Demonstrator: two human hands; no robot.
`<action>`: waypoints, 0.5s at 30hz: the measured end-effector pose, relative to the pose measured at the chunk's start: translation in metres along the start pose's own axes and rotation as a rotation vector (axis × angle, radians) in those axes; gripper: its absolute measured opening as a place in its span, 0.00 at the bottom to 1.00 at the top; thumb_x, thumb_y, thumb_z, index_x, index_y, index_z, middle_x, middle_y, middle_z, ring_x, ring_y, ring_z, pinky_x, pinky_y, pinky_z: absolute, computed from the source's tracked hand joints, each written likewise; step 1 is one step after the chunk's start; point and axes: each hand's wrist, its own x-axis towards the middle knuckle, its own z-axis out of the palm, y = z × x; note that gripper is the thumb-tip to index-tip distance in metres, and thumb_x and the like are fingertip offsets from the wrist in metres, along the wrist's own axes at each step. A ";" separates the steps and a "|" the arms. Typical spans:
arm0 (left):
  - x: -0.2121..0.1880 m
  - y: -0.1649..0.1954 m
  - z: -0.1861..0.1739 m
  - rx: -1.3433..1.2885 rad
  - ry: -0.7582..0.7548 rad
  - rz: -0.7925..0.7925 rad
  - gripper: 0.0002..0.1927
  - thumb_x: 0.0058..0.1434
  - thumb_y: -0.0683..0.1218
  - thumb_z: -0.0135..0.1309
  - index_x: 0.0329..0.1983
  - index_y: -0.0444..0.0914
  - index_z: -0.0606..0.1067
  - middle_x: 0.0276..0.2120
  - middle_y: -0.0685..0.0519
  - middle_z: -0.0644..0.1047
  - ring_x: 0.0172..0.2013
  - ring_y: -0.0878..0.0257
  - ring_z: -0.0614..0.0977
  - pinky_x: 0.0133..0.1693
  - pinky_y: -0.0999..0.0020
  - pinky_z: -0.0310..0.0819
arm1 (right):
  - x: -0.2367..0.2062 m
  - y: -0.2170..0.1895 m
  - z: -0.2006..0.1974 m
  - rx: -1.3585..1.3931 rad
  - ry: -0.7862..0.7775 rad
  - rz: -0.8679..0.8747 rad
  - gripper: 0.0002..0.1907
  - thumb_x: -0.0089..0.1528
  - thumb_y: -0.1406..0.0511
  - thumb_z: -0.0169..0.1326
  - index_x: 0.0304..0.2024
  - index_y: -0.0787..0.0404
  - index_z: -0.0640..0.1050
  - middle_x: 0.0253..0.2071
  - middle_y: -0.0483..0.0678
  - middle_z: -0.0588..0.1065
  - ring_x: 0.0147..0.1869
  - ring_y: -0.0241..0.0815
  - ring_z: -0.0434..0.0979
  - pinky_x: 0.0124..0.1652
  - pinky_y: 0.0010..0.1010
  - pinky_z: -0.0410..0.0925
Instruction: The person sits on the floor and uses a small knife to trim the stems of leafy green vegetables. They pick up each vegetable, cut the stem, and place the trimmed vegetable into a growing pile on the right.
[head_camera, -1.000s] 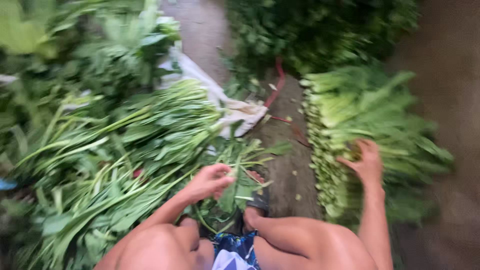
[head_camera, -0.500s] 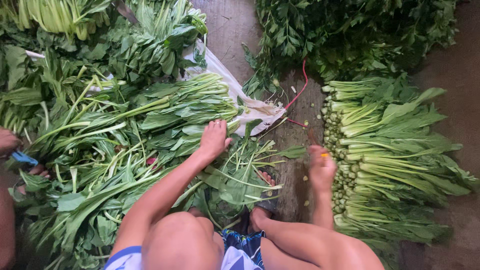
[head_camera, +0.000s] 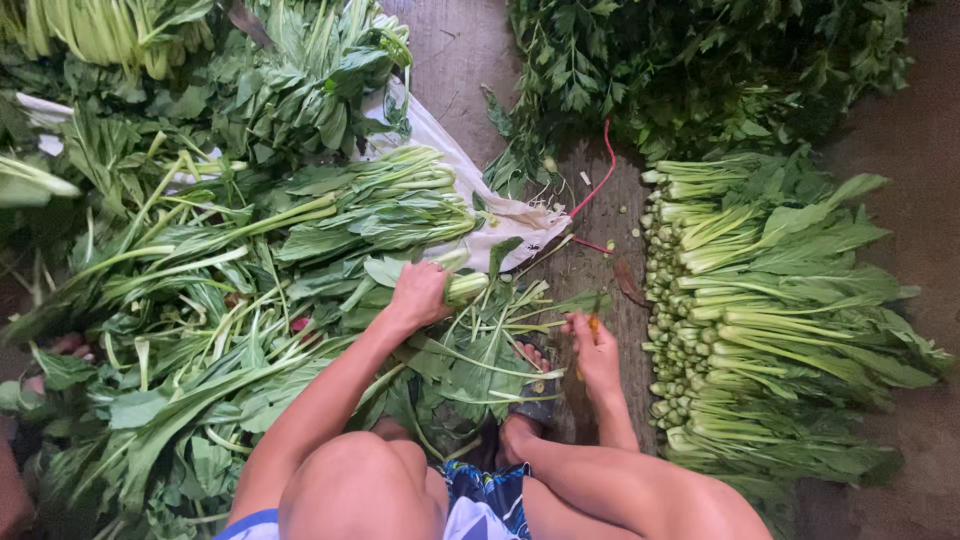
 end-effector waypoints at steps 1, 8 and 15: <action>-0.004 0.000 -0.008 -0.055 0.043 0.047 0.20 0.44 0.51 0.69 0.37 0.37 0.80 0.38 0.42 0.79 0.42 0.45 0.79 0.42 0.49 0.72 | -0.001 0.000 0.002 -0.002 -0.013 0.020 0.18 0.68 0.54 0.51 0.48 0.59 0.81 0.34 0.37 0.78 0.25 0.24 0.59 0.24 0.19 0.54; -0.042 0.011 -0.050 -0.619 0.191 0.279 0.19 0.46 0.44 0.65 0.42 0.39 0.78 0.37 0.45 0.78 0.38 0.49 0.81 0.42 0.58 0.76 | -0.006 -0.004 0.011 -0.048 -0.096 -0.029 0.18 0.70 0.55 0.50 0.48 0.61 0.81 0.34 0.38 0.78 0.29 0.25 0.62 0.30 0.18 0.59; -0.060 0.034 -0.043 -1.234 0.017 0.248 0.23 0.55 0.43 0.64 0.54 0.36 0.73 0.40 0.57 0.80 0.40 0.69 0.80 0.43 0.70 0.76 | -0.015 -0.025 -0.001 0.008 -0.219 0.024 0.21 0.70 0.53 0.47 0.48 0.61 0.80 0.27 0.36 0.71 0.26 0.25 0.59 0.27 0.20 0.55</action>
